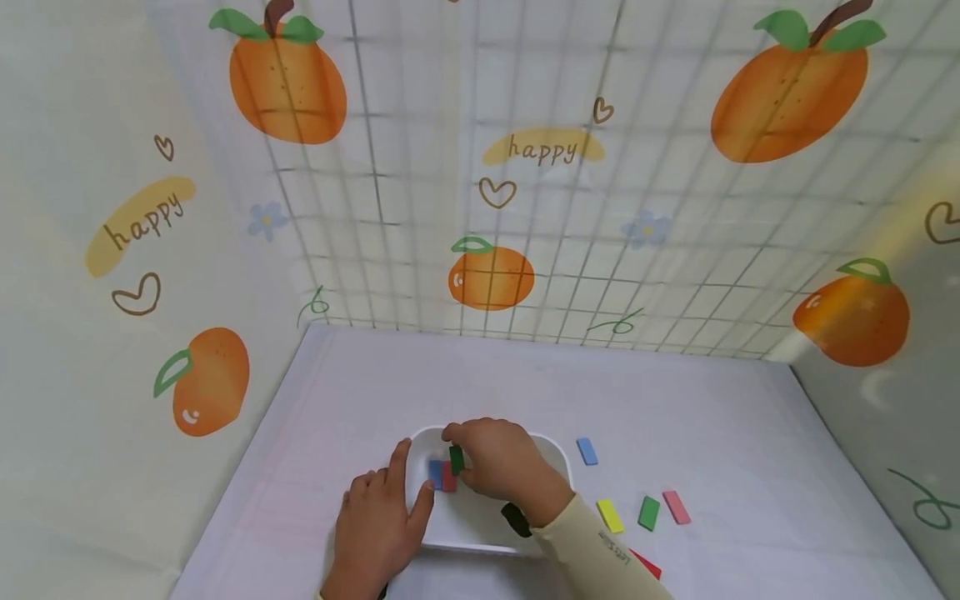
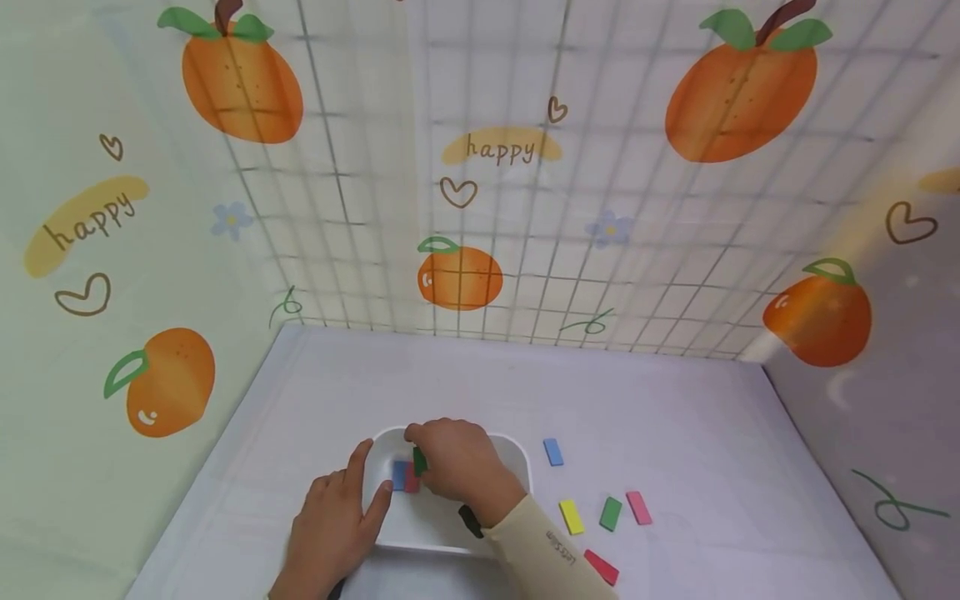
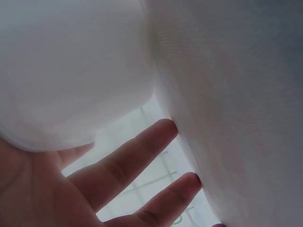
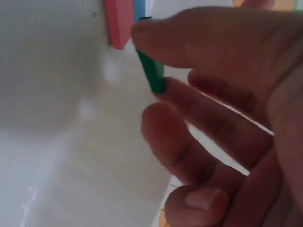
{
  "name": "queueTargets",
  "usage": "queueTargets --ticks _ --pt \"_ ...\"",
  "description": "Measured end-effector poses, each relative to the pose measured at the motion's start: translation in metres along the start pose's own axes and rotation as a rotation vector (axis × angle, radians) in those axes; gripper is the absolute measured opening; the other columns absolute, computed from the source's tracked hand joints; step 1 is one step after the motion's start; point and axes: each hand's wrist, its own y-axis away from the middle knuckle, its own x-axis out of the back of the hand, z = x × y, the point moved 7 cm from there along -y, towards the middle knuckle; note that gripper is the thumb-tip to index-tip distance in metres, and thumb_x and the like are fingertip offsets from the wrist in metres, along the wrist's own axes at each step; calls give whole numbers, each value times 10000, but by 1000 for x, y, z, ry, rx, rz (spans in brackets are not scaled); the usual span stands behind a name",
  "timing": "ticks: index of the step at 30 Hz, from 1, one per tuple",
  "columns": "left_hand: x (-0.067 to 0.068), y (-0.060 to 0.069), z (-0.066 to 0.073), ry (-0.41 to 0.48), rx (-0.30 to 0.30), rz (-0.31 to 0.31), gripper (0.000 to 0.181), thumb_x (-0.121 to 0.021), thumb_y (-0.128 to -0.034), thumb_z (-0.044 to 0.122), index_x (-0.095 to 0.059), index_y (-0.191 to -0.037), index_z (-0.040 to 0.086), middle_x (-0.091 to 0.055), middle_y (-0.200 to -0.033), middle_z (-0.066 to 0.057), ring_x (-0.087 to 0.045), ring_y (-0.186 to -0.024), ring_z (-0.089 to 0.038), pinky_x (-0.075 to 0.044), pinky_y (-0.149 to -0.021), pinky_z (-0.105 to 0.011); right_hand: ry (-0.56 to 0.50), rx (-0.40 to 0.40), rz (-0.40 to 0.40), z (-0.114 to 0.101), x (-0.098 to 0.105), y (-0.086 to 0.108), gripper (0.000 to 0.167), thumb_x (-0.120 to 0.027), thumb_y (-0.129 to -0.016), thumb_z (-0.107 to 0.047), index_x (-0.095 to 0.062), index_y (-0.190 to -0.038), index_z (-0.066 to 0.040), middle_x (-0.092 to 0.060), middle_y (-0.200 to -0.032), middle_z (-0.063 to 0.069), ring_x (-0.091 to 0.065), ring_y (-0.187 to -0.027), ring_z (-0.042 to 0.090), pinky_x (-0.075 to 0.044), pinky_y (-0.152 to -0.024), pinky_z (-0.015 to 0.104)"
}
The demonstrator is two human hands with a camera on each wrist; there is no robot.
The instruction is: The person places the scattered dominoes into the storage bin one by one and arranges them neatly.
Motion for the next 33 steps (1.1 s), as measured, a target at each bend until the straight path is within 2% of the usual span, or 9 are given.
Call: queueTargets --ticks 7,14,18,24,33 --pt "1 1 -1 -8 8 -15 699 -536 -1031 610 -423 -1603 224 -724 -1143 -148 -626 -1117 -413 -500 -941 -641 45 -54 -59 -2 -4 2 501 -900 -771 -184 -742 -1245 -224 -734 -937 -70 -617 -725 128 -542 -636 366" --pt "4 2 1 1 2 -13 702 -550 -1028 600 -421 -1605 221 -720 -1138 -158 -624 -1111 -419 -496 -938 -635 56 -65 -57 -1 -13 2 488 -913 -740 -163 -751 -1196 -227 -718 -847 -72 -557 -628 122 -507 -562 362" --pt "4 3 1 1 -1 -10 707 -551 -1029 604 -417 -1605 218 -717 -1130 -167 -621 -1102 -422 -497 -933 -627 56 -78 -70 1 -19 1 460 -919 -732 -171 -754 -1155 -245 -717 -845 -83 -561 -627 125 -501 -558 365" --pt "3 2 1 -3 0 -10 699 -544 -1031 605 -419 -1602 220 -719 -1114 -160 -625 -1095 -420 -499 -932 -616 23 -85 -87 0 -18 0 430 -928 -727 -173 -754 -1115 -238 -710 -853 -96 -570 -653 118 -510 -584 358" --pt "2 2 0 0 2 -2 700 -559 -1023 598 -431 -1597 218 -728 -1111 -154 -636 -1082 -417 -506 -923 -624 -1 -98 -127 -5 -16 1 429 -940 -744 -177 -761 -1130 -232 -710 -873 -106 -556 -663 109 -520 -618 339"
